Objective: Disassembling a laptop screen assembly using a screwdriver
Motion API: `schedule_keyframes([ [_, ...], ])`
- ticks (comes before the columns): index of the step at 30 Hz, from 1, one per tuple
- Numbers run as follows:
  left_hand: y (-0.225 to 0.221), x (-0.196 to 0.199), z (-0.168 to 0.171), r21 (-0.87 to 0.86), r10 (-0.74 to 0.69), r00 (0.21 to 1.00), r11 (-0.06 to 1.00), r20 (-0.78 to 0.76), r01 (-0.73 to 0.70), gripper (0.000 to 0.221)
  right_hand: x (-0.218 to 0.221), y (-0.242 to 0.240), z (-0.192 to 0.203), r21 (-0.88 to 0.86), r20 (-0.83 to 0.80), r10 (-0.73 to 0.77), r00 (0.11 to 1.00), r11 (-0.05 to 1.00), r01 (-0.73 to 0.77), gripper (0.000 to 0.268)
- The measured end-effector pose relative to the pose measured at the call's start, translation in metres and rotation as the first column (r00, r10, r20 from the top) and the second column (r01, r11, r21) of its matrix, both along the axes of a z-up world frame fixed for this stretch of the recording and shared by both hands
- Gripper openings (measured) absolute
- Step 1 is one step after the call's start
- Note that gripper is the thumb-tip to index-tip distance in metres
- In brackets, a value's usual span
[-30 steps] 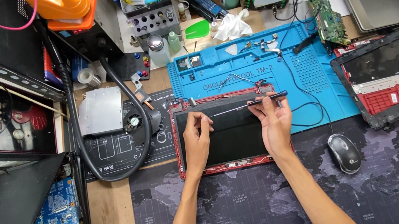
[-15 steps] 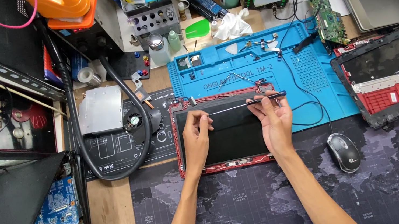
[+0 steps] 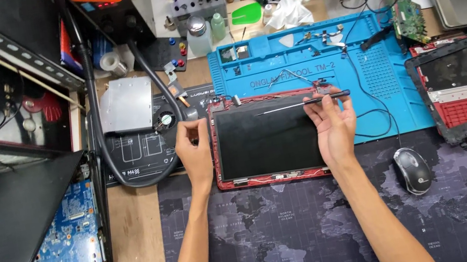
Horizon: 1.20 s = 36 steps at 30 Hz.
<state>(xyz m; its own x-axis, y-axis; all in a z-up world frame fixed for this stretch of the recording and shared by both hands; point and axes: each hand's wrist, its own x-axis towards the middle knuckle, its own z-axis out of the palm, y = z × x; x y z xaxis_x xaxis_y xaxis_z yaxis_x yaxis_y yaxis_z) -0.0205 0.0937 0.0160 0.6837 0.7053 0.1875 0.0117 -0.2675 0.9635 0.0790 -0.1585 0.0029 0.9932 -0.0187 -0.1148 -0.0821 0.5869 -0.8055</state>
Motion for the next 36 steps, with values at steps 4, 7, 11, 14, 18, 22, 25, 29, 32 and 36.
schedule_keyframes([
  [4,-0.001,-0.004,-0.02,0.253,-0.008,1.0,0.967,-0.027,0.015,0.01,0.003,0.01,-0.002,-0.033,-0.008,-0.019,1.0,0.999,0.019,0.039],
  [7,-0.008,-0.006,-0.023,0.305,-0.088,0.996,0.948,-0.02,0.089,0.028,-0.001,0.027,0.013,-0.103,0.053,-0.052,0.997,0.993,0.057,0.052],
  [11,-0.011,-0.007,-0.016,0.431,-0.138,0.987,0.888,-0.081,0.16,0.039,0.001,0.054,0.038,-0.259,0.278,-0.064,0.958,0.956,0.139,0.059],
  [14,-0.01,-0.007,-0.018,0.461,-0.155,0.984,0.869,-0.087,0.178,0.042,0.001,0.077,0.066,-0.36,0.504,0.03,0.863,0.916,0.178,0.054],
  [18,-0.01,-0.006,-0.016,0.517,-0.153,0.984,0.837,-0.093,0.179,0.044,0.005,0.103,0.086,-0.518,0.688,0.292,0.664,0.839,0.167,0.039],
  [22,-0.009,-0.006,-0.015,0.529,-0.161,0.982,0.827,-0.101,0.19,0.045,0.014,0.121,0.092,-0.608,0.701,0.445,0.557,0.781,0.143,0.037],
  [25,-0.009,-0.007,-0.013,0.535,-0.15,0.983,0.825,-0.105,0.183,0.046,0.021,0.13,0.09,-0.663,0.681,0.522,0.513,0.737,0.13,0.037],
  [29,-0.01,-0.009,-0.005,0.481,-0.171,0.979,0.853,-0.108,0.202,0.045,0.023,0.138,0.092,-0.718,0.65,0.592,0.476,0.685,0.128,0.035],
  [32,-0.01,-0.008,-0.008,0.482,-0.173,0.979,0.852,-0.112,0.206,0.046,0.024,0.139,0.091,-0.725,0.644,0.6,0.475,0.677,0.128,0.035],
  [36,-0.01,-0.009,-0.006,0.483,-0.173,0.978,0.85,-0.118,0.209,0.046,0.023,0.139,0.084,-0.725,0.653,0.59,0.474,0.668,0.167,0.034],
])
